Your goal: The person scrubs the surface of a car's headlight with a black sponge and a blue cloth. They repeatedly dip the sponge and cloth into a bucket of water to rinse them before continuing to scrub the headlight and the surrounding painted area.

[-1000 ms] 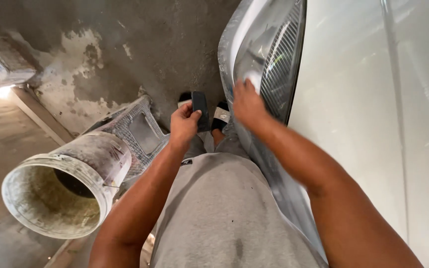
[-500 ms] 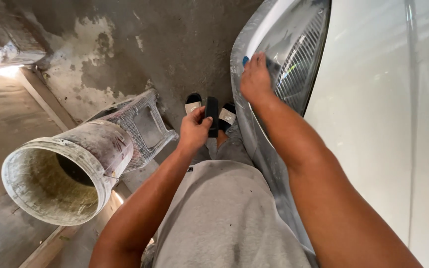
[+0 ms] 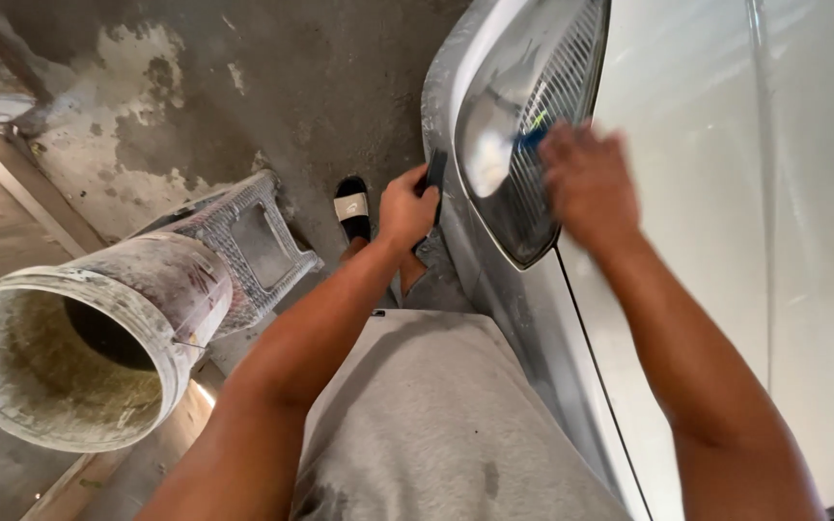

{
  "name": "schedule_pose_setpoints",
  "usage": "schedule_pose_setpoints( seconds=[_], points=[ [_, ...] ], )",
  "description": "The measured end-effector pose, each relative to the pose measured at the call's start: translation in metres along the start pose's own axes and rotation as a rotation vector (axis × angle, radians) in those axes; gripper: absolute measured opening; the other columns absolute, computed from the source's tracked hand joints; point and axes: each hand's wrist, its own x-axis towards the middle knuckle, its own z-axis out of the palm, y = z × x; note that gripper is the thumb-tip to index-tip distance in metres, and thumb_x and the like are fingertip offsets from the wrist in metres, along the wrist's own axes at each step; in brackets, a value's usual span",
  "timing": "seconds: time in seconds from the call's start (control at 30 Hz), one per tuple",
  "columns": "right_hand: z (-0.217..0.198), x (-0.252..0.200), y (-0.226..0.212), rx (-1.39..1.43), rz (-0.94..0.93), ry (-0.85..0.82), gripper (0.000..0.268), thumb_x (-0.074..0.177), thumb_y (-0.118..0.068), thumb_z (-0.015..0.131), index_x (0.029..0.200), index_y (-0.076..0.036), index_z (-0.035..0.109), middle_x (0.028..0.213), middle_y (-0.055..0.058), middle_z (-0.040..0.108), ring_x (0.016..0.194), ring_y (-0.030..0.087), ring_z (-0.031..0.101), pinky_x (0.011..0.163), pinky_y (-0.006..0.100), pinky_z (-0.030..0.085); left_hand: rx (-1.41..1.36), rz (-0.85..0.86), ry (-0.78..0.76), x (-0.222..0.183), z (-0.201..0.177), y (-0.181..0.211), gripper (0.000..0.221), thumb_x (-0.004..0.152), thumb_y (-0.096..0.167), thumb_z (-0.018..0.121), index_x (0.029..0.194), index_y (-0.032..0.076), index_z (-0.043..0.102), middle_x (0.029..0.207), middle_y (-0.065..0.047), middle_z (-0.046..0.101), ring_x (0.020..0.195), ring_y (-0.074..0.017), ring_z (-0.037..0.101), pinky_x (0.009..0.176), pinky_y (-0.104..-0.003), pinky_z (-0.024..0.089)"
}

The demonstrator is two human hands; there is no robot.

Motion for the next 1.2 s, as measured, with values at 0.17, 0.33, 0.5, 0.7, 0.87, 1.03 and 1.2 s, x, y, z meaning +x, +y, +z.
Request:
schedule_pose_setpoints(
  seconds=[0.17, 0.33, 0.5, 0.7, 0.87, 1.03, 1.2],
  points=[
    [-0.006, 0.008, 0.032, 0.102, 0.263, 0.213, 0.051, 0.113, -0.029, 0.045, 0.158, -0.005, 0.049, 0.170, 0.012, 0.033, 0.155, 0.039, 0.024, 0.126, 0.056, 0.013, 0.042, 0.024, 0.178, 0.004, 0.055, 0.019, 0.041, 0.087, 0.012, 0.066, 0.127, 0.007, 0.071, 0.112, -0.019, 0.074, 0.104, -0.0345, 0.072, 0.090, -0.040, 0.056],
    [-0.009, 0.010, 0.032, 0.139, 0.262, 0.269, 0.047, 0.114, -0.027, 0.048, 0.155, -0.005, 0.052, 0.168, 0.011, 0.037, 0.153, 0.038, 0.026, 0.126, 0.056, 0.015, 0.112, 0.171, 0.134, -0.045, 0.098, 0.045, 0.051, 0.099, 0.020, 0.061, 0.148, 0.007, 0.057, 0.140, -0.020, 0.061, 0.130, -0.0397, 0.058, 0.113, -0.044, 0.046],
    [-0.008, 0.010, 0.031, 0.153, 0.251, 0.296, 0.048, 0.112, -0.025, 0.050, 0.155, -0.004, 0.053, 0.167, 0.012, 0.038, 0.152, 0.039, 0.027, 0.125, 0.057, 0.017, 0.187, 0.094, -0.137, -0.110, 0.097, 0.091, 0.088, 0.104, 0.048, 0.048, 0.162, -0.008, 0.012, 0.170, -0.029, 0.008, 0.158, -0.0445, 0.011, 0.128, -0.048, 0.013],
    [-0.006, 0.011, 0.030, 0.153, 0.244, 0.307, 0.048, 0.112, -0.025, 0.049, 0.156, -0.004, 0.053, 0.166, 0.012, 0.038, 0.153, 0.038, 0.027, 0.125, 0.057, 0.017, 0.119, 0.064, -0.037, -0.068, 0.120, 0.072, 0.094, 0.107, 0.057, 0.037, 0.162, -0.010, 0.001, 0.171, -0.030, -0.002, 0.160, -0.0438, 0.000, 0.130, -0.049, 0.002],
    [-0.010, 0.010, 0.027, 0.159, 0.246, 0.305, 0.046, 0.114, -0.025, 0.049, 0.155, -0.004, 0.053, 0.166, 0.013, 0.039, 0.152, 0.039, 0.028, 0.125, 0.057, 0.017, 0.099, 0.080, 0.056, -0.048, 0.124, 0.037, 0.080, 0.108, 0.047, 0.037, 0.161, -0.008, 0.013, 0.170, -0.028, 0.013, 0.160, -0.0404, 0.010, 0.129, -0.046, 0.009],
    [-0.010, 0.009, 0.028, 0.156, 0.249, 0.303, 0.046, 0.114, -0.025, 0.049, 0.155, -0.005, 0.052, 0.166, 0.012, 0.039, 0.153, 0.039, 0.028, 0.125, 0.057, 0.017, 0.111, 0.179, 0.158, -0.055, 0.114, 0.019, 0.057, 0.107, 0.028, 0.048, 0.156, -0.002, 0.041, 0.161, -0.021, 0.042, 0.150, -0.0378, 0.039, 0.125, -0.042, 0.030],
    [-0.010, 0.013, 0.029, 0.163, 0.255, 0.280, 0.047, 0.114, -0.026, 0.047, 0.155, -0.004, 0.051, 0.166, 0.012, 0.037, 0.152, 0.038, 0.026, 0.124, 0.056, 0.016, 0.041, 0.135, 0.189, -0.060, 0.101, 0.031, 0.043, 0.104, 0.025, 0.064, 0.142, 0.007, 0.060, 0.140, -0.014, 0.060, 0.121, -0.0294, 0.065, 0.100, -0.037, 0.055]
  ],
)
